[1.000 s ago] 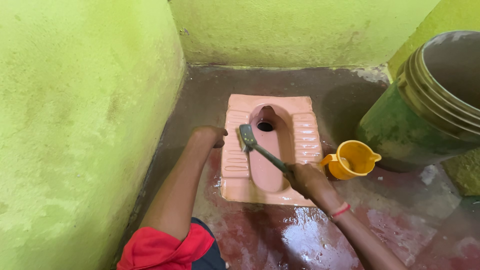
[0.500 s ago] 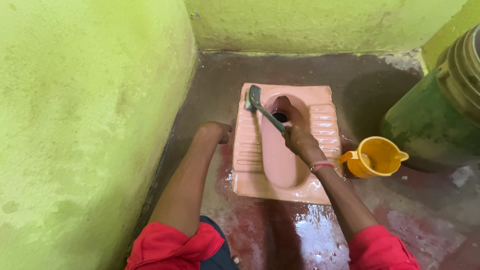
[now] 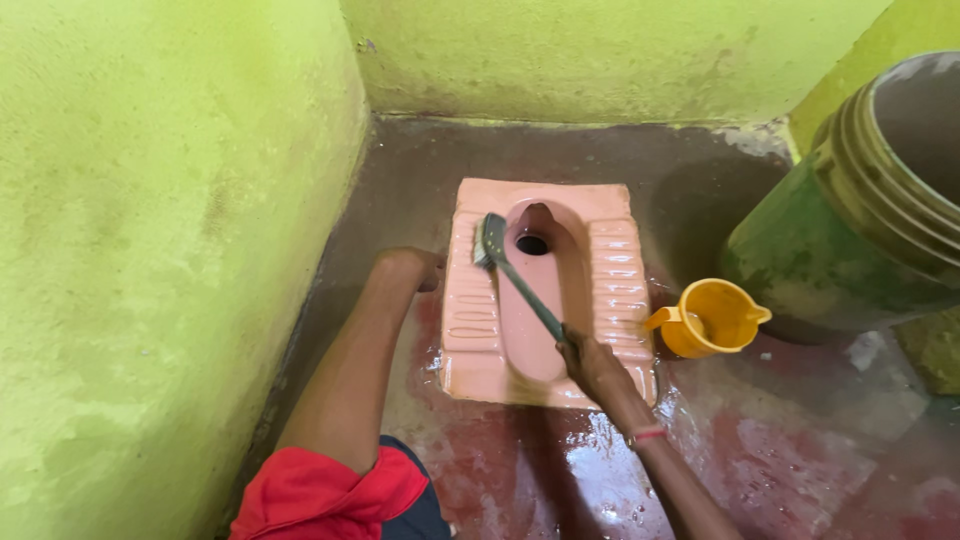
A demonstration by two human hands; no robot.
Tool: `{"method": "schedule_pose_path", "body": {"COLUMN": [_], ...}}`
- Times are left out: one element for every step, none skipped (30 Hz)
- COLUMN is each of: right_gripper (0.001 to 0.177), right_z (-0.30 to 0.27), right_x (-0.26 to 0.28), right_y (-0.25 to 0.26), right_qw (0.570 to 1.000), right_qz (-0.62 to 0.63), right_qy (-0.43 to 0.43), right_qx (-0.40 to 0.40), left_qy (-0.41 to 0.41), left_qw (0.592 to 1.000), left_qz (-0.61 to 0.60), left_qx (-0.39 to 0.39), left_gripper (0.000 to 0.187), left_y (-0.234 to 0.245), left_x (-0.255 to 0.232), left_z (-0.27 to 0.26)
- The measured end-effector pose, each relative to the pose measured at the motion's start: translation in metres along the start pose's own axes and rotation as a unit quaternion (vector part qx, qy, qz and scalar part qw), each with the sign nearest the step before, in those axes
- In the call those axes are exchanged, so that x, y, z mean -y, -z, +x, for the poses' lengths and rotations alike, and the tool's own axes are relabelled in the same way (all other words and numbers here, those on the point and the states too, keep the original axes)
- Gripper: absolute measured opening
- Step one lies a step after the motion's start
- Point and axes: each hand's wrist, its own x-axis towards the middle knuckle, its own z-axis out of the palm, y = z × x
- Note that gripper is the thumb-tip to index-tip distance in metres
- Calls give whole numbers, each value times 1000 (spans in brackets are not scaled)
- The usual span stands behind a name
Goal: The person cleans a squat toilet using a brush and water from a pitcher.
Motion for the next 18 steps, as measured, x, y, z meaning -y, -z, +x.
{"method": "schedule_pose_path", "body": {"right_gripper": [43, 43, 43, 43, 43, 43, 43, 42, 42, 41, 41, 41, 41, 41, 41, 41, 39, 37], "right_z": [-10, -17, -26, -34, -38, -44, -50, -54, -58, -60, -60, -59, -58, -55, -49, -41, -32, -19], "right_x": [1, 1, -1, -3, -2, -2, 0, 3, 5, 8, 12, 17, 19, 22, 26, 29, 32, 34], "right_y": [4, 8, 13, 18, 24, 30, 33, 36, 41, 44, 44, 42, 41, 40, 37, 34, 30, 27], "right_qw": [1000, 1000, 1000, 999, 999, 998, 997, 997, 997, 996, 997, 996, 996, 997, 997, 997, 997, 997], "right_qz": [0, -7, -13, -19, -33, -47, -60, -66, -72, -78, -81, -85, -88, -83, -77, -71, -73, -75], "right_qy": [-7, 9, 20, 30, 36, 41, 46, 27, 8, -10, 1, 11, 22, 9, -5, -19, -27, -35], "right_qx": [0, -4, -8, -12, -13, -13, -8, 5, 17, 30, 18, 6, -6, -2, 2, 7, 7, 7], "left_qy": [-5, -10, -18, -7, 10, 27, 26, 24, 24, 24, 23, 22, 19, 16, 12, 13, 15, 17], "left_qw": [1000, 1000, 1000, 1000, 999, 999, 999, 999, 999, 999, 999, 999, 1000, 1000, 1000, 1000, 1000, 1000], "left_qz": [-1, -2, -2, -16, -31, -45, -39, -34, -28, -28, -26, -24, -22, -20, -18, -12, -7, -1], "left_qx": [-6, -12, -15, -4, 3, 10, 2, -5, -13, -12, -11, -9, -7, -6, -4, -2, -1, 1], "left_gripper": [81, 82, 82, 82, 83, 83, 84, 85, 86, 86, 86, 86, 86, 86, 87, 86, 86, 86], "left_y": [1, 2, 2, 0, 1, 5, 6, 7, 8, 8, 7, 7, 7, 7, 7, 6, 6, 6], "left_x": [1, 3, -2, -6, -2, -1, -2, -2, -2, -1, -2, -2, -2, -2, -3, -4, -4, -5], "left_z": [0, -1, -2, -6, -13, -20, -26, -30, -33, -35, -36, -36, -35, -33, -31, -30, -29, -28]}}
